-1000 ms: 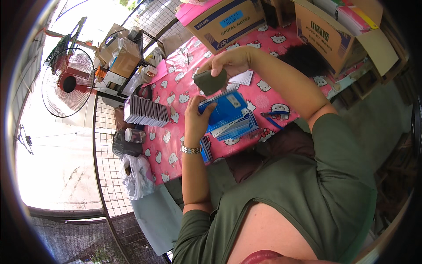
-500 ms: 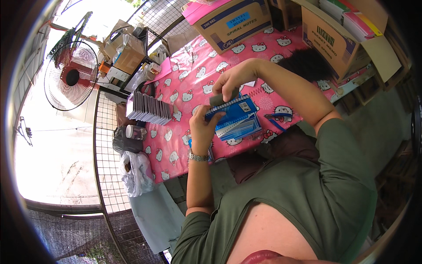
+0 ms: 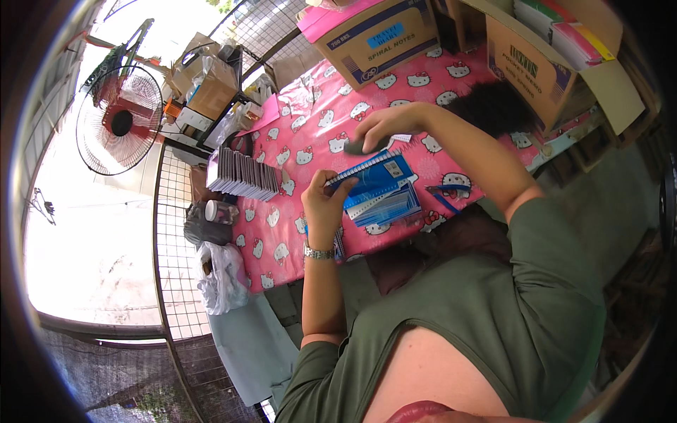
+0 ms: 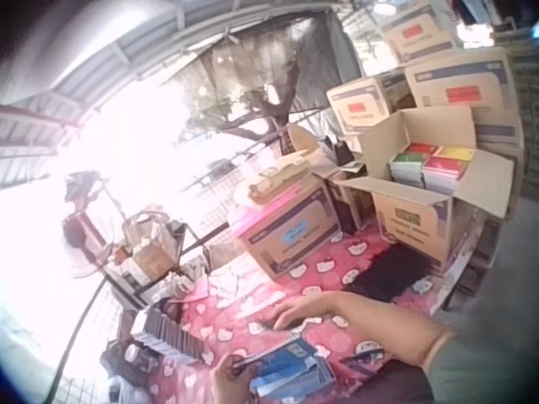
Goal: The person organizes spiral notebooks by color, inserts a small paper tag into the front of a blue notebook, and places them into a cardboard box.
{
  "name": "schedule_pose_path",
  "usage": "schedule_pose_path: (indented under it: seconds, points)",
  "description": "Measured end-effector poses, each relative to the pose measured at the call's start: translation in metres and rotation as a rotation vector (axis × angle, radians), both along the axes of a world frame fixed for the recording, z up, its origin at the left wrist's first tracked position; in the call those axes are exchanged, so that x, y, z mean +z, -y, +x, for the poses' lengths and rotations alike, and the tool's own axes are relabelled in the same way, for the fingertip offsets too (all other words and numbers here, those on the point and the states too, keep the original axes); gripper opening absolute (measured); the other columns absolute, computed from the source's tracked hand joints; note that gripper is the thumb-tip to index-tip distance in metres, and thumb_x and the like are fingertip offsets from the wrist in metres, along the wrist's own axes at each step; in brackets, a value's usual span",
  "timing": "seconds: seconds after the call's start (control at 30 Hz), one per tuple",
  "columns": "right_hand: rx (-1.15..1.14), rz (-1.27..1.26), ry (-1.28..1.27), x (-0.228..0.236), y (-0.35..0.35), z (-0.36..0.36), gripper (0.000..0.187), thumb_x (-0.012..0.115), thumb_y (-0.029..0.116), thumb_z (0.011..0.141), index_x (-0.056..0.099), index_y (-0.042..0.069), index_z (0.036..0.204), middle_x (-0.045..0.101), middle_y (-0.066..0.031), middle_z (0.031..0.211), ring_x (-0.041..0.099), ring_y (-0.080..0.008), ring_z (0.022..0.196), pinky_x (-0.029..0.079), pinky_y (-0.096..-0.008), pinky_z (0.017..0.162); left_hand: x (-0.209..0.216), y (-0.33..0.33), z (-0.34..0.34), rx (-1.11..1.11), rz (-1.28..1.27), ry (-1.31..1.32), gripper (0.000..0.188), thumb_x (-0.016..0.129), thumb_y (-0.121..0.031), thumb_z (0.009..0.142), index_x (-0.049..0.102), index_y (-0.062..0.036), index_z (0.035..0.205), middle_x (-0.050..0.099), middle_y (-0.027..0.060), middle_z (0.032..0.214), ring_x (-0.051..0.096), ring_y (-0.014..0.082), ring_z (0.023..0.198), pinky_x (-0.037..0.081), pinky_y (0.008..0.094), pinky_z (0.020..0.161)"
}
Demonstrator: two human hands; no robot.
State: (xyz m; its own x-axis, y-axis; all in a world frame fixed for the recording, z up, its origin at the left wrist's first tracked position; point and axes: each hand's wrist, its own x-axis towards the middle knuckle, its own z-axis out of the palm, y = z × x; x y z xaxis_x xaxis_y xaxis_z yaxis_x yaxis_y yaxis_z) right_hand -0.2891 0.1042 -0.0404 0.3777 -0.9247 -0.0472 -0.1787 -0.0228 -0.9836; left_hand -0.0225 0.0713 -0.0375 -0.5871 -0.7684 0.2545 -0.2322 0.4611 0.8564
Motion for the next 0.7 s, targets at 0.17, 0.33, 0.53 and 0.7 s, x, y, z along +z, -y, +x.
schedule_pose_path:
  seconds: [0.17, 0.33, 0.53, 0.7]
  points:
    - [-0.89, 0.01, -1.001, -0.159, -0.086, -0.036, 0.055, 0.073, 0.037, 0.079, 0.06, 0.011, 0.126, 0.054, -0.0147, 0.126, 0.053, -0.0346, 0.114, 0.046, -0.0487, 0.096, 0.0, -0.003, 0.001, 0.078, 0.074, -0.244, 0.012, 0.063, -0.008, 0.096, 0.061, 0.0035, 0.094, 0.065, 0.0076, 0.084, 0.06, 0.0078, 0.065, 0.056, 0.0241, 0.054]
    - [-1.035, -0.555, -1.164, -0.199, -0.136, 0.018, 0.07, 0.076, 0.034, 0.076, 0.049, 0.012, 0.137, 0.047, -0.0164, 0.137, 0.046, -0.0363, 0.125, 0.037, -0.0479, 0.106, -0.014, 0.001, 0.004, 0.157, 0.052, -0.184, 0.02, 0.062, -0.017, 0.099, 0.061, 0.0026, 0.096, 0.063, 0.0061, 0.08, 0.059, 0.0065, 0.064, 0.057, 0.0251, 0.05]
    - [-0.732, -0.267, -0.975, -0.217, -0.159, 0.051, 0.057, 0.073, 0.028, 0.079, 0.056, 0.009, 0.13, 0.059, -0.0167, 0.118, 0.053, -0.0354, 0.114, 0.04, -0.0463, 0.103, -0.018, -0.01, -0.006, 0.221, -0.084, -0.17, 0.02, 0.066, -0.017, 0.096, 0.063, 0.0029, 0.097, 0.062, 0.0054, 0.077, 0.062, 0.0073, 0.064, 0.057, 0.0247, 0.051]
    - [-1.093, -0.611, -0.417, -0.089, -0.13, 0.057, 0.048, 0.074, 0.025, 0.08, 0.064, 0.005, 0.121, 0.063, -0.0147, 0.111, 0.058, -0.0331, 0.107, 0.045, -0.0423, 0.097, -0.023, -0.008, 0.004, 0.169, -0.014, -0.219, 0.02, 0.07, -0.013, 0.093, 0.064, 0.0041, 0.099, 0.063, 0.0061, 0.071, 0.068, 0.0105, 0.065, 0.055, 0.0237, 0.053]
